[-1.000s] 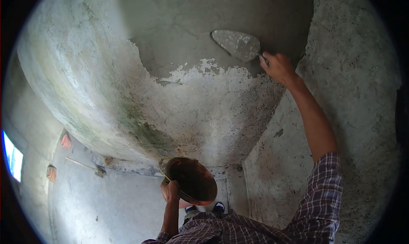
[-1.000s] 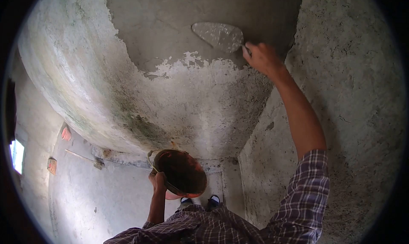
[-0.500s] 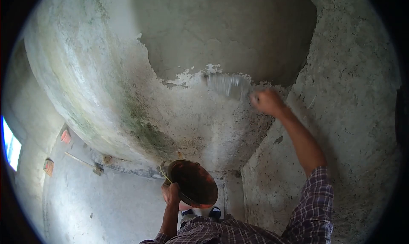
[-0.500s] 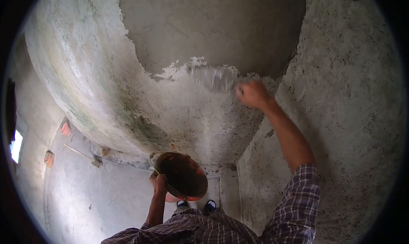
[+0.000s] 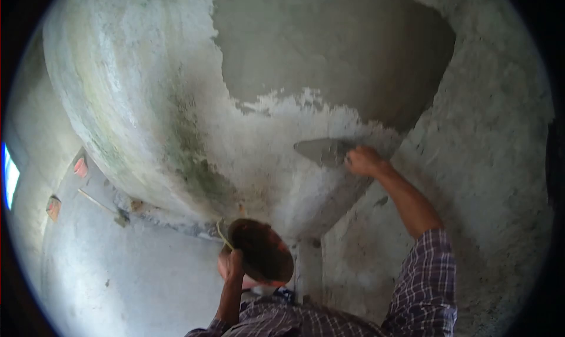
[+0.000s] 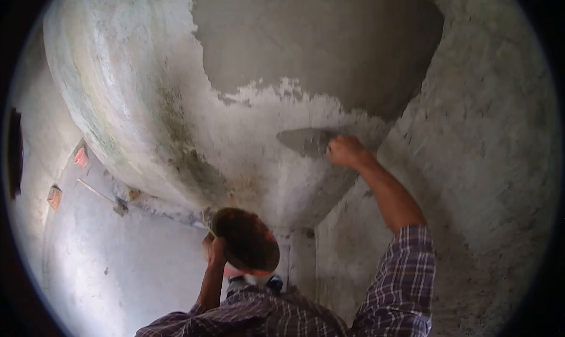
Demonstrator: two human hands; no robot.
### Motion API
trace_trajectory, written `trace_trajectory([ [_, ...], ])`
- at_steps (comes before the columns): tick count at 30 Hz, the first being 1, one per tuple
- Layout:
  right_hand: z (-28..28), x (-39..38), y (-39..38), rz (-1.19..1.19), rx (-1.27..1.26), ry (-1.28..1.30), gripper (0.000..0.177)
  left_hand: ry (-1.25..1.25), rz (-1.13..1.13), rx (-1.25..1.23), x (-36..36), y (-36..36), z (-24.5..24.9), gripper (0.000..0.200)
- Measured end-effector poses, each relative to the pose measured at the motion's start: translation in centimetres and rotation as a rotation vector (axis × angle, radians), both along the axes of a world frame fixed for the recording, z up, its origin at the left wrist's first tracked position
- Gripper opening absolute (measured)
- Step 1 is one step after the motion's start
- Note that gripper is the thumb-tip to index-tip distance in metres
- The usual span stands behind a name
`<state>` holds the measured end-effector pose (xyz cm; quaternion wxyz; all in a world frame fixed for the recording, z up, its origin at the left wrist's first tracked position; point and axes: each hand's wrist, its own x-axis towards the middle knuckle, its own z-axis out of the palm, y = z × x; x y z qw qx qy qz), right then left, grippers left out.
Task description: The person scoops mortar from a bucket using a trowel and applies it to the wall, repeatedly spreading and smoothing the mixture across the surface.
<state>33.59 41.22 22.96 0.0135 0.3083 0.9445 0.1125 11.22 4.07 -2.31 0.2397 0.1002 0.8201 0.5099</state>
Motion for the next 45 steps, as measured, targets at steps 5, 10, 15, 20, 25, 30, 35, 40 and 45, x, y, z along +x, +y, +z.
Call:
trace_trajectory([
  [5,10.4,-0.5,-2.2,0.022,0.042,0.392,0.027,-0.104,0.056,-0.006,-1.1,0.0,-1.8,0.051],
  [10,23.8,-0.6,3.5,0.132,0.391,0.754,0.037,-0.102,0.087,-0.134,-0.8,-0.4,3.4,0.051],
  [15,28.1,-4.3,-0.1,-0.178,0.105,0.821,0.041,-0.088,0.157,-0.011,-2.8,-0.2,1.6,0.040],
  [20,20.7,-7.9,1.0,-0.142,0.154,0.601,0.039,-0.067,0.183,-0.015,-5.0,-0.8,1.5,0.041],
  [25,15.5,-9.3,-2.7,-0.278,-0.020,0.336,0.038,-0.045,0.067,-0.153,-6.1,-0.6,4.6,0.050],
  [30,16.7,-7.9,-5.5,-0.149,0.129,0.412,0.038,-0.027,0.053,0.079,-8.6,-0.8,2.0,0.045],
  [35,22.3,-4.0,-0.3,-0.263,0.289,1.030,0.037,-0.201,0.189,0.240,-9.5,-2.1,2.8,0.045],
  [40,23.6,-9.7,0.9,-0.501,0.049,1.324,0.044,-0.120,0.219,0.008,-10.5,-2.6,3.4,0.047],
  [45,21.0,-20.3,-5.7,-0.280,-0.297,1.088,0.042,-0.141,0.181,0.114,-11.5,-3.4,3.2,0.053],
])
